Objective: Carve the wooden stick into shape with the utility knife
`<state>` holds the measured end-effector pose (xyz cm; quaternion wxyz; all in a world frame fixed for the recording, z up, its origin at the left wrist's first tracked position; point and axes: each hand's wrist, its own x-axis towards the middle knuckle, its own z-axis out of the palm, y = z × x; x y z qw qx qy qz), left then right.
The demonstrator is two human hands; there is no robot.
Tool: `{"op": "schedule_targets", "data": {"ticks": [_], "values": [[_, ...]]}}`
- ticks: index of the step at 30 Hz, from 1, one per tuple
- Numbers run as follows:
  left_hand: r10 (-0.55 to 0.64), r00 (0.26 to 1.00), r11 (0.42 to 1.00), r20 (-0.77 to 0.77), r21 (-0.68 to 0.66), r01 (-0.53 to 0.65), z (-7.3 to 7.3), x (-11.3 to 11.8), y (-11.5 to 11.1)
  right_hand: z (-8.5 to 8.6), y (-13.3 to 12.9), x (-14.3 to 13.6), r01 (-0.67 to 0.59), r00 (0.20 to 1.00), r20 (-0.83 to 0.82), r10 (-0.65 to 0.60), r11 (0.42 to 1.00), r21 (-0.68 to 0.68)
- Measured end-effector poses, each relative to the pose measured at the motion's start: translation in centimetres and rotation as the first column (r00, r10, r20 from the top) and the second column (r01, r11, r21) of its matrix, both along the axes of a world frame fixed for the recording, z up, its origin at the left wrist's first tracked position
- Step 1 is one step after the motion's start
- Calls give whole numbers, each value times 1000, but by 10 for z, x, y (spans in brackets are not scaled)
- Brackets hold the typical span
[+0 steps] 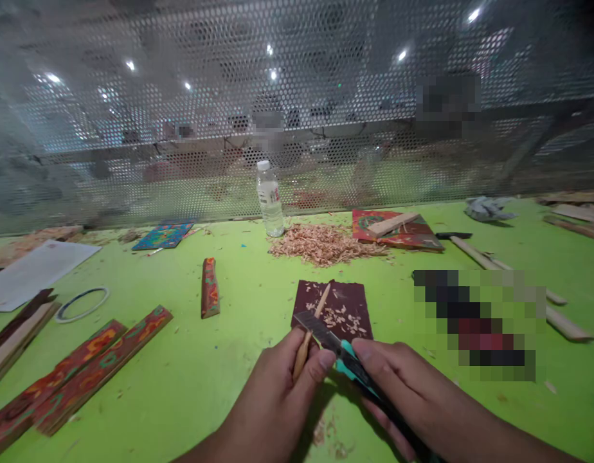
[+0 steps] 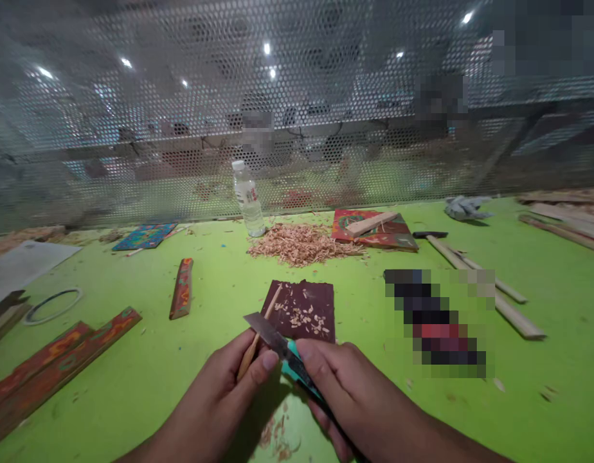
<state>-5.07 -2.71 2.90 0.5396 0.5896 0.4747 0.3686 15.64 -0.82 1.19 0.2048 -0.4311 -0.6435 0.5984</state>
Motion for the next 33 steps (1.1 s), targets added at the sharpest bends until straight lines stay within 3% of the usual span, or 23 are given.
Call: {"op": "schedule_targets", "data": {"ticks": [5,16,26,33], "values": [[3,1000,1000,-12,-6,-3,-2,1,-3,3,-2,-3,7,1000,-26,-8,999,-53],[23,976,993,219,-116,2,-4,9,-5,0,-6,-8,-19,1000,-26,17,997,-70],[14,990,999,139,-44,-8,0,3,-4,5,-5,-3,23,1000,-3,-23,998,55],[1,993,1000,118,-31,3,-2,3,-5,4,-6,-4,8,1000,26,-9,998,54]]}}
